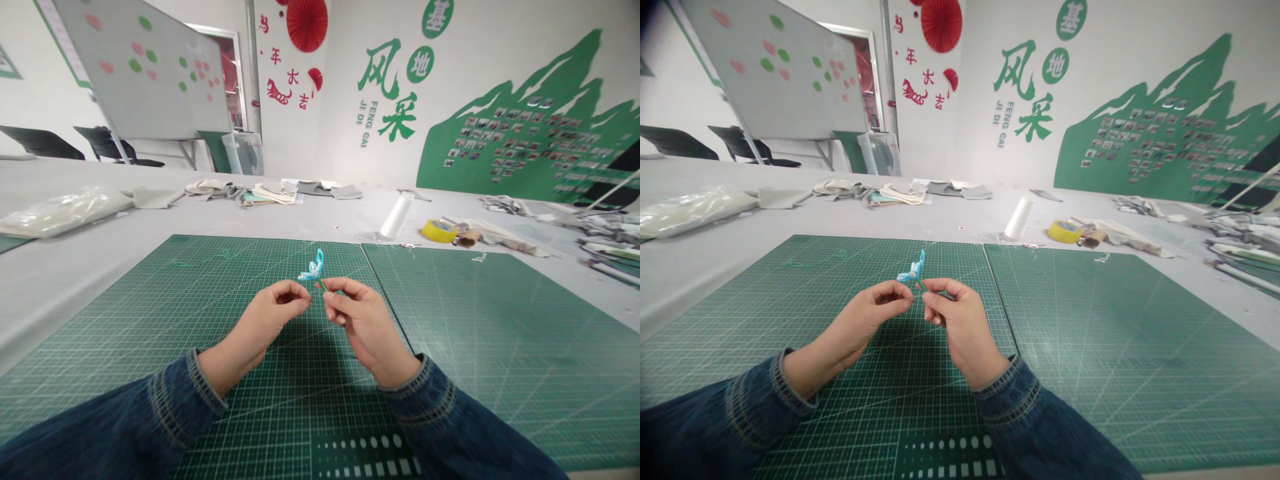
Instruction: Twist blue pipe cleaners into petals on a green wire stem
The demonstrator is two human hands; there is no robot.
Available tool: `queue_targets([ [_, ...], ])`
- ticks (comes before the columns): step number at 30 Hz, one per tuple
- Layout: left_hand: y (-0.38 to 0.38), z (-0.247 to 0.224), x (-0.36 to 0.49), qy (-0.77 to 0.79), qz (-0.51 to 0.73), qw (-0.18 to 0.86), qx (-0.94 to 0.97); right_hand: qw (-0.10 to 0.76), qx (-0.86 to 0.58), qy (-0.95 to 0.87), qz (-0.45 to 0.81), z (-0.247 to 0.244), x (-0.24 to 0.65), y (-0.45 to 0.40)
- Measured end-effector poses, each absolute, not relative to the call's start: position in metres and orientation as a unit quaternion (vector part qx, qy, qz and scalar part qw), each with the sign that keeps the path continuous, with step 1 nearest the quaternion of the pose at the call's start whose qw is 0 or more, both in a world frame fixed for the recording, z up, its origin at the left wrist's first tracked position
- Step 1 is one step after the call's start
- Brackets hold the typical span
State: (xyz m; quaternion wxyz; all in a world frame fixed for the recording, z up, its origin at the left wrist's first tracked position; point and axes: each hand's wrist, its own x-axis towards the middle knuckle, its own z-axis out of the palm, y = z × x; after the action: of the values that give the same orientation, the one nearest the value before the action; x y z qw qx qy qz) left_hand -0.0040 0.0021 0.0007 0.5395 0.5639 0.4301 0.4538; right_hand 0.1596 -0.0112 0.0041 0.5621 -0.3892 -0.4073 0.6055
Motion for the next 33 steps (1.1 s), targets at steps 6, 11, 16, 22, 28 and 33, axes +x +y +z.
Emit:
queue_targets([
  [6, 0.004, -0.002, -0.004, 0.399, 0.497, 0.530, 0.560, 0.532, -0.361, -0.378, 0.666, 0.008, 0.161, -0.013],
  [11, 0.003, -0.002, -0.003, 0.377, 0.503, 0.543, 0.557, 0.516, -0.362, -0.394, 0.669, 0.007, 0.158, -0.014],
  [16, 0.002, -0.002, -0.002, 0.382, 0.507, 0.546, 0.546, 0.514, -0.364, -0.403, 0.664, 0.005, 0.156, -0.015],
  [22, -0.001, 0.001, 0.001, 0.370, 0.511, 0.568, 0.529, 0.523, -0.366, -0.425, 0.642, 0.001, 0.154, -0.015],
  [28, -0.007, 0.001, 0.006, 0.369, 0.528, 0.571, 0.509, 0.547, -0.415, -0.508, 0.520, 0.002, 0.149, -0.019],
  [33, -0.010, 0.000, 0.009, 0.371, 0.556, 0.589, 0.455, 0.562, -0.442, -0.572, 0.401, 0.002, 0.143, -0.025],
])
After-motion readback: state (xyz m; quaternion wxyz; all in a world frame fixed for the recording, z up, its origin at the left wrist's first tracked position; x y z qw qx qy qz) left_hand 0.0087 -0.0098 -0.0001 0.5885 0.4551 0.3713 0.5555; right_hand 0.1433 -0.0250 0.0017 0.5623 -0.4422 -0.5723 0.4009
